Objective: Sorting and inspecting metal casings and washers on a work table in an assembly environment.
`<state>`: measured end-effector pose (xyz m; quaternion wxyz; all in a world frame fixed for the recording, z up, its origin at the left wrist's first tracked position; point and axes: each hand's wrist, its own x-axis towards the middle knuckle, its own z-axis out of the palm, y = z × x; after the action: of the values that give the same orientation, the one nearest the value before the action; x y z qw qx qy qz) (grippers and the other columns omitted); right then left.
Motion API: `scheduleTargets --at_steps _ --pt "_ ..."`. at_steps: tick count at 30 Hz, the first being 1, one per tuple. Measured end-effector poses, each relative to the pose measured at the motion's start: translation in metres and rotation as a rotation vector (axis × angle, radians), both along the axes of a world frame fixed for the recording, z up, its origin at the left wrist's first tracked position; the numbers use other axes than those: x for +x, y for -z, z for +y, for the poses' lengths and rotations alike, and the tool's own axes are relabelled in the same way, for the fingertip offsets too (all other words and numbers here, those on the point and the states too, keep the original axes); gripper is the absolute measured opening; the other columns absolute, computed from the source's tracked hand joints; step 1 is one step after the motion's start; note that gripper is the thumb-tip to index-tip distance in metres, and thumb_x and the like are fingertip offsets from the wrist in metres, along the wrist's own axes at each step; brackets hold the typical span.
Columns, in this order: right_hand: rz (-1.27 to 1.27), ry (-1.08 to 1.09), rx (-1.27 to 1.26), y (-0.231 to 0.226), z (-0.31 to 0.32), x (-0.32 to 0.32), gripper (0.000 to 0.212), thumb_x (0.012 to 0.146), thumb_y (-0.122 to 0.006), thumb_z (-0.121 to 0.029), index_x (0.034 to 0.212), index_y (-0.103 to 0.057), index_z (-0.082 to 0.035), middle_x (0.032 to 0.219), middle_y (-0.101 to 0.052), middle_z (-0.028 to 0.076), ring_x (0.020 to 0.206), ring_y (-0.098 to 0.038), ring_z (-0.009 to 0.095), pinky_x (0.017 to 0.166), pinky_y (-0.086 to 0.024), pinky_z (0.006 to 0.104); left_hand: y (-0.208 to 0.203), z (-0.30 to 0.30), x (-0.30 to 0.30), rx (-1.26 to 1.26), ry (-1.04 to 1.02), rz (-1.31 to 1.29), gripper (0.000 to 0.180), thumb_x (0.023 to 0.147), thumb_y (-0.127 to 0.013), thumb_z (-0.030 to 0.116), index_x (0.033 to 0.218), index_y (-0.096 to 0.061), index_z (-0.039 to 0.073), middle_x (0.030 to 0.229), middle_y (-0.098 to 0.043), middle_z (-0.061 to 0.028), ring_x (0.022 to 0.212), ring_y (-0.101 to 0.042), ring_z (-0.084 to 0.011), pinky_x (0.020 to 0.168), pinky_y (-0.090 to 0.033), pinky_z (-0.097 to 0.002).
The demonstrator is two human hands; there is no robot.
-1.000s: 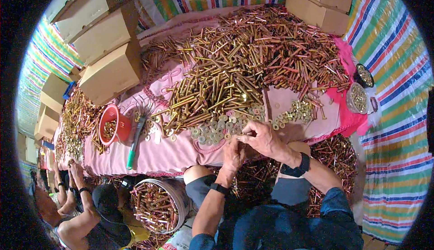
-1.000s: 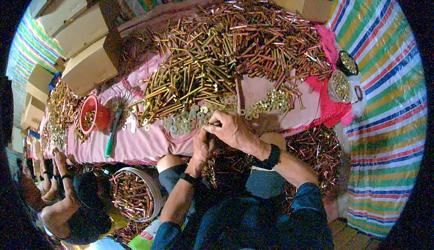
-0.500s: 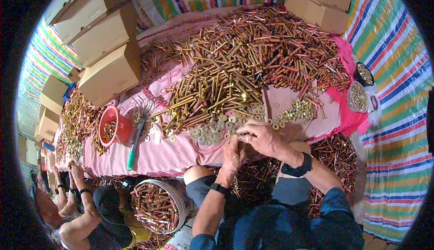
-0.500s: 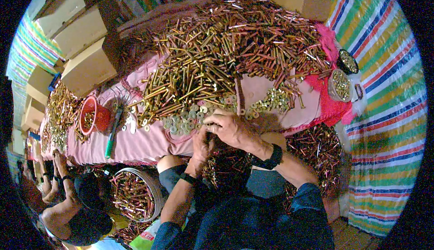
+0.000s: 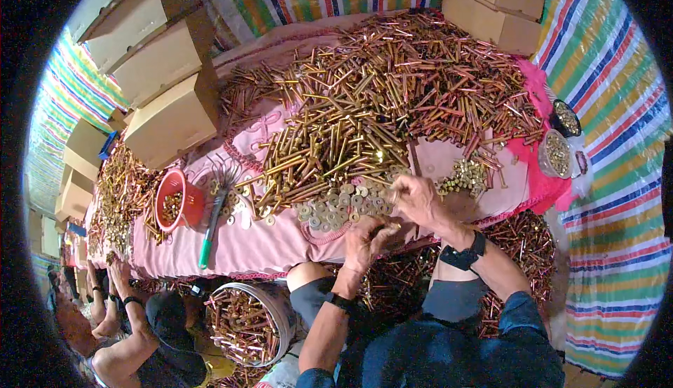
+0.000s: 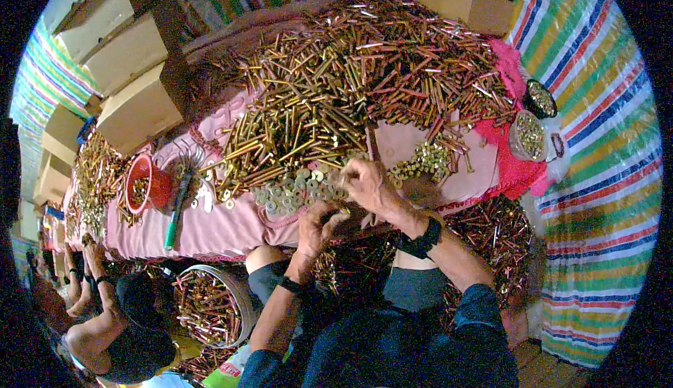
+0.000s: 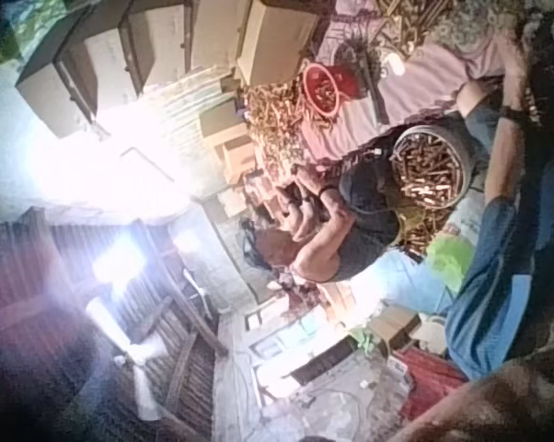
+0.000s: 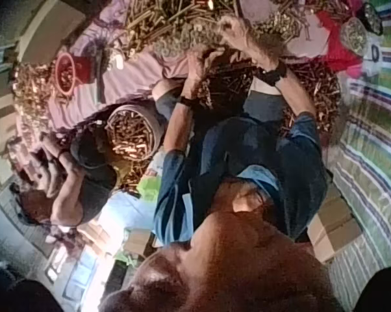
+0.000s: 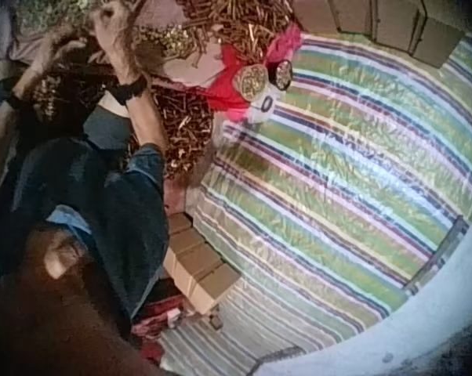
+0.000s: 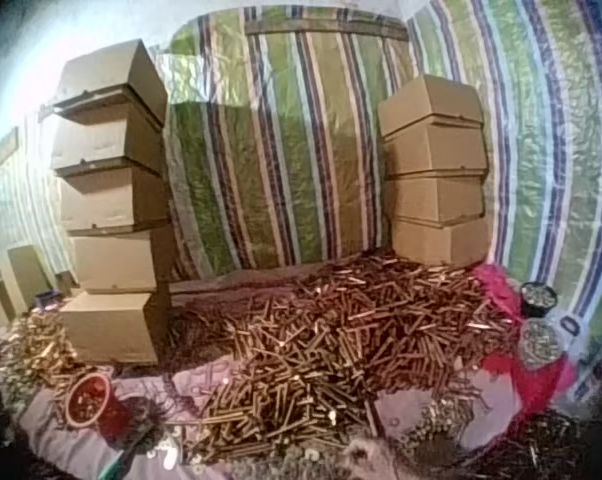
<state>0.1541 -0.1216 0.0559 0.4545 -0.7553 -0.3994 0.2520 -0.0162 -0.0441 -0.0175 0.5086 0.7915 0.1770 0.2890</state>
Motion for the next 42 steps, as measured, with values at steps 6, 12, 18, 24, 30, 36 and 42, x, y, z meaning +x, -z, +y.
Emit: scheduleTargets --at_steps 6,12,18,24,30,36,42 --pt "-0.531 -0.173 -0.031 0.049 0.01 0.026 0.027 0.09 -0.068 -0.017 0.107 -0.058 0.001 0.096 -0.058 0.023 0.104 -0.057 0.039 0.089 -0.048 0.0452 -0.03 -0.001 -0.001 -0.198 0.154 0.021 0.024 0.09 -0.075 0.023 0.101 -0.075 0.001 0.098 -0.073 -0.0078 0.085 -0.066 -0.0194 0.077 -0.052 -0.032" --pt "-0.669 -0.198 0.091 0.057 0.014 0.036 0.018 0.09 -0.062 -0.01 0.1 -0.053 0.0 0.098 -0.055 0.022 0.096 -0.055 0.04 0.087 -0.044 0.048 -0.007 -0.001 0.001 -0.336 0.035 0.114 0.023 0.099 -0.065 0.021 0.099 -0.069 -0.002 0.086 -0.067 -0.0045 0.076 -0.059 -0.011 0.068 -0.048 -0.028" --pt "-0.489 -0.051 0.024 0.003 0.007 0.034 0.021 0.085 -0.068 -0.019 0.086 -0.066 0.002 0.08 -0.067 0.021 0.073 -0.067 0.035 0.068 -0.051 0.0462 0.0 -0.006 0.005 -0.319 -0.064 -0.033 0.026 0.102 -0.061 0.022 0.11 -0.066 -0.002 0.09 -0.069 -0.0046 0.077 -0.059 -0.0089 0.066 -0.049 -0.0252" --pt "-0.177 -0.237 -0.14 0.008 -0.02 -0.01 0.023 0.086 -0.071 -0.022 0.093 -0.072 -0.001 0.084 -0.073 0.013 0.077 -0.07 0.023 0.07 -0.054 0.0371 0.008 -0.006 0.012 -0.586 -0.149 -0.182 0.031 0.104 -0.059 0.025 0.122 -0.062 0.0 0.089 -0.069 -0.0058 0.067 -0.059 -0.0066 0.058 -0.048 -0.0223" --pt "-0.064 -0.048 -0.086 0.029 -0.031 0.008 0.02 0.09 -0.068 -0.017 0.102 -0.071 -0.001 0.091 -0.068 0.017 0.083 -0.068 0.03 0.075 -0.053 0.0422 0.004 0.003 0.005 -0.691 -0.167 -0.184 0.022 0.102 -0.063 0.026 0.102 -0.065 0.004 0.068 -0.066 -0.0022 0.05 -0.056 -0.0082 0.048 -0.046 -0.0232" --pt "-0.491 -0.128 0.07 0.055 -0.03 0.018 0.022 0.085 -0.073 -0.014 0.103 -0.07 -0.002 0.091 -0.061 0.017 0.084 -0.063 0.035 0.074 -0.051 0.0449 0.007 -0.007 0.007 -0.413 -0.181 -0.141 0.015 0.101 -0.063 0.018 0.099 -0.063 0.004 0.073 -0.064 -0.0014 0.062 -0.059 -0.0086 0.056 -0.047 -0.0248" --pt "-0.464 -0.081 0.145 0.06 -0.026 0.018 0.027 0.084 -0.076 -0.016 0.106 -0.065 -0.004 0.094 -0.06 0.016 0.082 -0.062 0.037 0.071 -0.049 0.0467 0.005 -0.009 0.009 -0.017 -0.181 0.004 0.018 0.098 -0.064 0.018 0.09 -0.059 0.002 0.069 -0.059 -0.0078 0.061 -0.057 -0.0189 0.058 -0.046 -0.0335"
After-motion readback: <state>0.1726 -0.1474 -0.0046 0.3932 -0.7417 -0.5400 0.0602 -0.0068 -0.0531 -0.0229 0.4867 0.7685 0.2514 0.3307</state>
